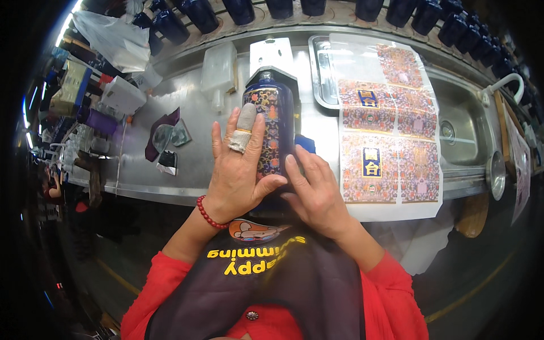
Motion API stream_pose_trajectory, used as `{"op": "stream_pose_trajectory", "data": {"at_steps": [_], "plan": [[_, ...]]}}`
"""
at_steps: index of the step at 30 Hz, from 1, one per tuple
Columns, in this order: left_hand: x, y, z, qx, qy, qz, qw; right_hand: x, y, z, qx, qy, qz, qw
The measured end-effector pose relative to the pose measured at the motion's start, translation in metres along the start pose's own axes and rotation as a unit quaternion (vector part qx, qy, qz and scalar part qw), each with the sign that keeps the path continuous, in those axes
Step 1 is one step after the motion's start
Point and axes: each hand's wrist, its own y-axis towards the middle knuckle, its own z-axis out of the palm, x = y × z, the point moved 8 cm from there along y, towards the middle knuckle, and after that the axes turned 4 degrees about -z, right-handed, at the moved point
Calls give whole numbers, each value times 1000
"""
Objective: The person applies decorative stickers to a dark blue bottle. They peel stickers from a sheet, position them on the bottle, and smooth them with a green tool. The person repeats this process for multiple stickers, adjusting placement and smoothing edges.
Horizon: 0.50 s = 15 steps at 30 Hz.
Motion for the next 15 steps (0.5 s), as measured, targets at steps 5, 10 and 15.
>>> {"op": "stream_pose_trajectory", "data": {"at_steps": [5,10,15], "plan": [[-23,8,5,-22,73,34,997,0,0,1,-27,-7,-8,1000],[-30,4,8,6,42,64,997,1,1,1,-26,-14,-9,1000],[0,-24,-1,-47,5,-1,999,0,-2,3,-3,-18,-2,1000]]}}
